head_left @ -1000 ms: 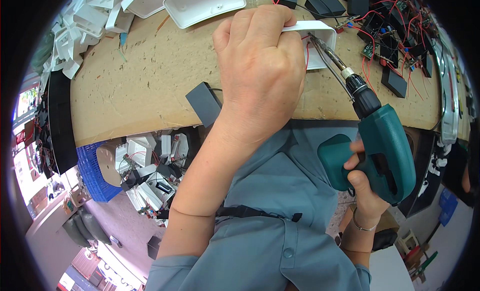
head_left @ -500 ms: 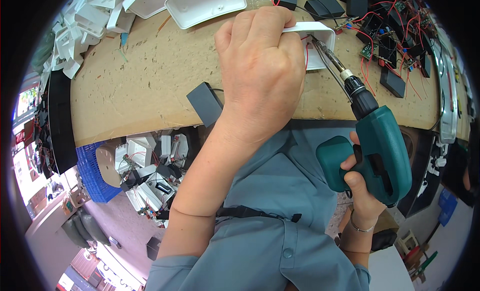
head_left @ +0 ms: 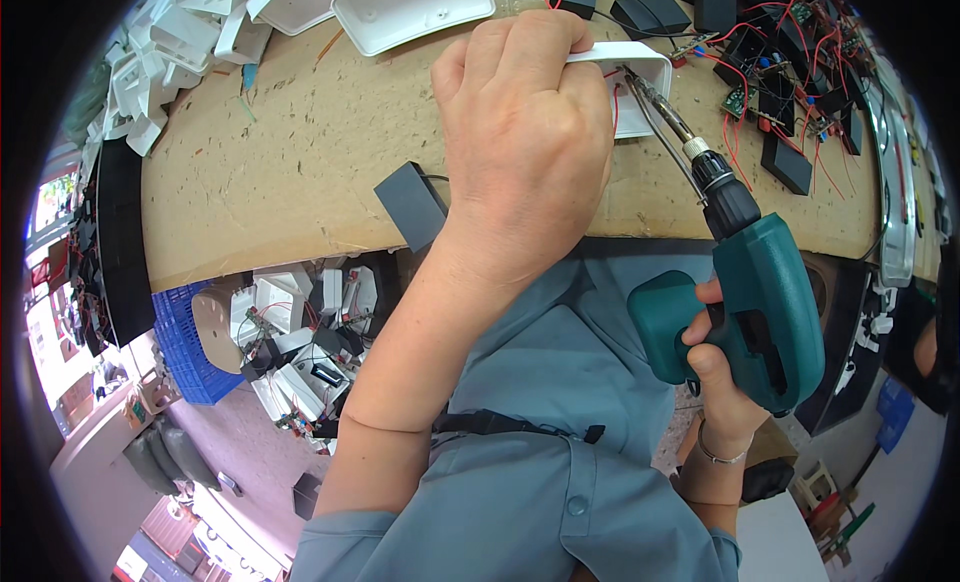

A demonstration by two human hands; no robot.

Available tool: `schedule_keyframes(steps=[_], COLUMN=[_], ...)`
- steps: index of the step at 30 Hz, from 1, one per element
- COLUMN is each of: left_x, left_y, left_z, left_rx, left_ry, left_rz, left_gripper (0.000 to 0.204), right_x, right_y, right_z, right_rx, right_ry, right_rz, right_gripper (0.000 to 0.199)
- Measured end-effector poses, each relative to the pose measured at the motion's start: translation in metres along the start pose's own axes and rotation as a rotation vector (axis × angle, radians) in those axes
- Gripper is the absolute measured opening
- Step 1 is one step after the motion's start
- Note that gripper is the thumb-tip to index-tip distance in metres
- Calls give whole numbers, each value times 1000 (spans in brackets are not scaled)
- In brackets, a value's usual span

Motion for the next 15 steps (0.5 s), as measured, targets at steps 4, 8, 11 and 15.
schedule_keyframes(steps=[4,8,11,15], left_x=[-1,-1,-1,-1], left_y=[0,0,0,1], left_z=[1,1,0,0], left_rx=[-8,-5,-5,-8], left_ry=[3,4,1,0], left_rz=[4,3,8,18], left_gripper=[6,5,5,6], right_x=[1,1,0,1], right_y=[0,0,1,0], right_z=[2,2,3,4], right_rx=[15,19,25,33], right_ry=[-27,-46,-57,-83], right_rz=[0,-5,26,-45], right_gripper=[55,53,52,37])
Point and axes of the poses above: each hand's wrist, its own z-axis away from the middle knuckle, its own y-axis out of the back of the hand, x = y × z, the point moved 2 cm from there along -z, towards the middle knuckle, and after that the axes turned 5 degrees about -z, right-handed, at the moved point
